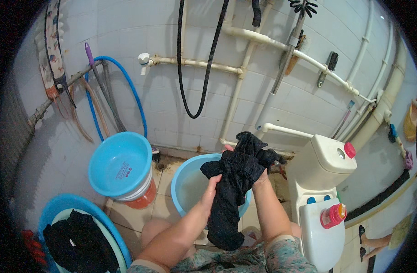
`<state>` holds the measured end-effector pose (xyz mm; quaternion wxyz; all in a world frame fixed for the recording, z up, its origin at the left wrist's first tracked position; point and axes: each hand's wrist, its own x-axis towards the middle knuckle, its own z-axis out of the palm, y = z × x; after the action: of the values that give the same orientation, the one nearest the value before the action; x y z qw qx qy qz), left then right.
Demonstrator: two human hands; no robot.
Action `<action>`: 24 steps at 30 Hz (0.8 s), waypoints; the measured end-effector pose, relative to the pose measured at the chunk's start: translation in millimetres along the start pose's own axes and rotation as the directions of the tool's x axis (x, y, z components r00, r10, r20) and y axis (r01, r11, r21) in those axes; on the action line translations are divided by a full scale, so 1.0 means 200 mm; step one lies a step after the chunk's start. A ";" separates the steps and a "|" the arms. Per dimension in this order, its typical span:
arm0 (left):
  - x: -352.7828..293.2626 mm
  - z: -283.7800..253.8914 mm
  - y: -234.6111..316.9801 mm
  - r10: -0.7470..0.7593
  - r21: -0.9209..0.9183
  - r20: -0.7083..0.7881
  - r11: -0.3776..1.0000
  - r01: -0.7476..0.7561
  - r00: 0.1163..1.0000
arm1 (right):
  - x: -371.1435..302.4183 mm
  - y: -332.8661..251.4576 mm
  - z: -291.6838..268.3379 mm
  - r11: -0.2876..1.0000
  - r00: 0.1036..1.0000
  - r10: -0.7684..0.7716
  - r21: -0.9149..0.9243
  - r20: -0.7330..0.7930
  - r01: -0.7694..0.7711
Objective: The person is sitting on the floor in a bathroom, hand-washing dark-colored clothes. They repeatedly submerge the clothes in a blue basin, scrub them by hand, and wring them out. The person also refills the basin with water from a wall-mounted tap and pours out the dirty water into the toilet.
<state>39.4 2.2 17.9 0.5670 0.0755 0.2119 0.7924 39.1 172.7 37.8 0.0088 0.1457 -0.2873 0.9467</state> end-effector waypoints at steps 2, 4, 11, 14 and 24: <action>0.02 -0.03 0.01 -0.029 0.035 0.007 0.999 0.028 1.000 | 0.01 -0.05 0.01 0.994 0.991 0.080 -0.065 -0.108 -0.088; 0.05 -0.04 0.01 -0.001 0.066 -0.085 0.998 0.007 0.996 | 0.01 -0.08 0.00 0.959 0.973 0.123 -0.230 -0.193 -0.167; 0.09 -0.04 -0.05 0.014 0.170 -0.216 0.985 0.024 0.976 | 0.00 -0.20 -0.02 0.469 0.758 0.282 -0.605 -0.588 -0.643; 0.10 -0.01 -0.04 -0.014 0.199 -0.237 0.978 0.062 0.971 | 0.09 -0.19 -0.02 0.185 0.688 0.414 -0.684 -0.597 -0.705; 0.26 -0.12 -0.14 0.046 0.156 -0.379 0.988 0.014 0.924 | 0.21 0.04 0.09 -0.019 0.619 0.282 -0.649 -0.733 -0.761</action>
<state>37.2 52.7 -21.4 0.5008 -0.0344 0.3788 0.7775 3.8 154.0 60.1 -0.2170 -0.2082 -0.8146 0.4960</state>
